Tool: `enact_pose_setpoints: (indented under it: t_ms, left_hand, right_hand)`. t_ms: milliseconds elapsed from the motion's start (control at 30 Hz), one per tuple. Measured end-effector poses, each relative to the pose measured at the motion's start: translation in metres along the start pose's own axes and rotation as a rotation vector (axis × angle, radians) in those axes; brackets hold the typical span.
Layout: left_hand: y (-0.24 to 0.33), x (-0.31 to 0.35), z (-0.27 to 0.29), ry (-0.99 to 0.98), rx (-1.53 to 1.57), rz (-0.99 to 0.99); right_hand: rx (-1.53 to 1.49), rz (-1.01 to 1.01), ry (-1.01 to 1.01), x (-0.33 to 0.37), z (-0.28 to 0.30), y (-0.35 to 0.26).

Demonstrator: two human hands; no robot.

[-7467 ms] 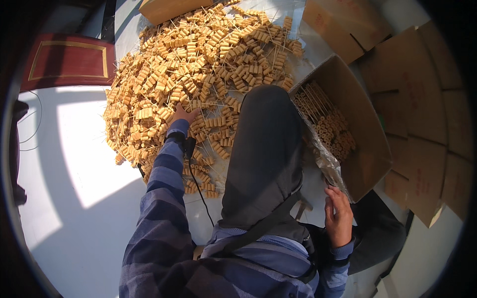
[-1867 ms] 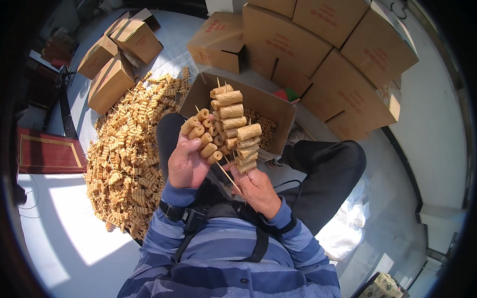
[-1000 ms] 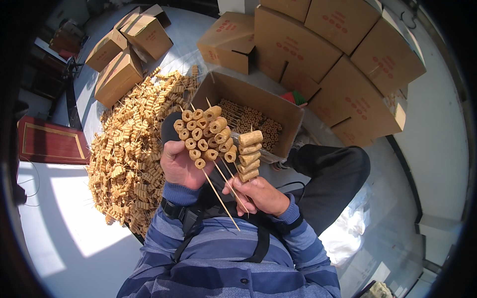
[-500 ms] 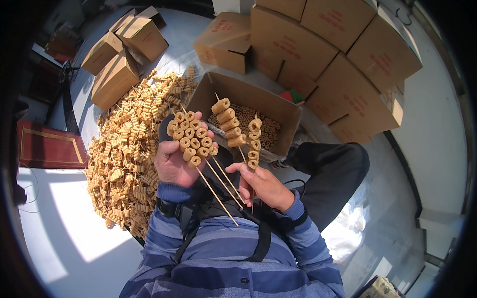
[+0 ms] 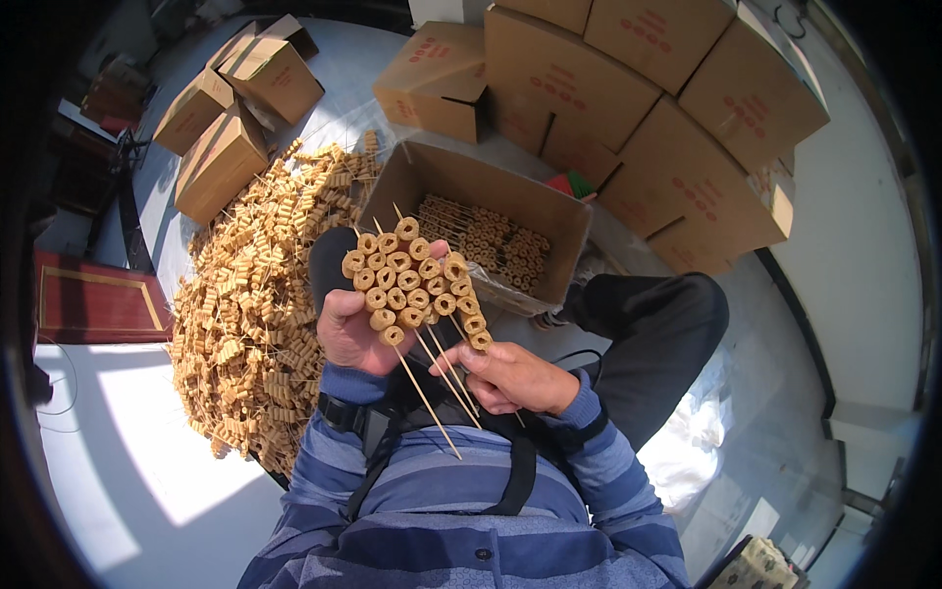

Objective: The person sits on the floor and repeatedly picks up small cylindrical wooden pieces, threading them onto thin wooden sticks. The finished skewers are placed into a cardboard box. The process is repeated continuously.

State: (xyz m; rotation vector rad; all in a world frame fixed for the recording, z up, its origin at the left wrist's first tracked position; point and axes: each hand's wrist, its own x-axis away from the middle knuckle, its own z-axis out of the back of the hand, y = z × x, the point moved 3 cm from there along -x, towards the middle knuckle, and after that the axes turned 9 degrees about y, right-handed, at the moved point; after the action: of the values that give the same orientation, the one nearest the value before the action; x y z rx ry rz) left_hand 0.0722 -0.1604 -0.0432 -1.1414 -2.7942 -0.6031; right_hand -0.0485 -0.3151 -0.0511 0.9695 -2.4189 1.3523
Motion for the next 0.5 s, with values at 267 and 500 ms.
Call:
enact_pose_setpoints:
  t_ms: [267, 500]
  left_hand:
    - [0.005, -0.004, 0.012, 0.012, -0.078, -0.049]
    - [0.001, -0.005, 0.022, 0.049, -0.028, -0.018]
  right_hand:
    - [0.181, 0.136, 0.172, -0.004, 0.000, -0.004]
    - [0.440, 0.126, 0.369, -0.002, 0.020, -0.032]
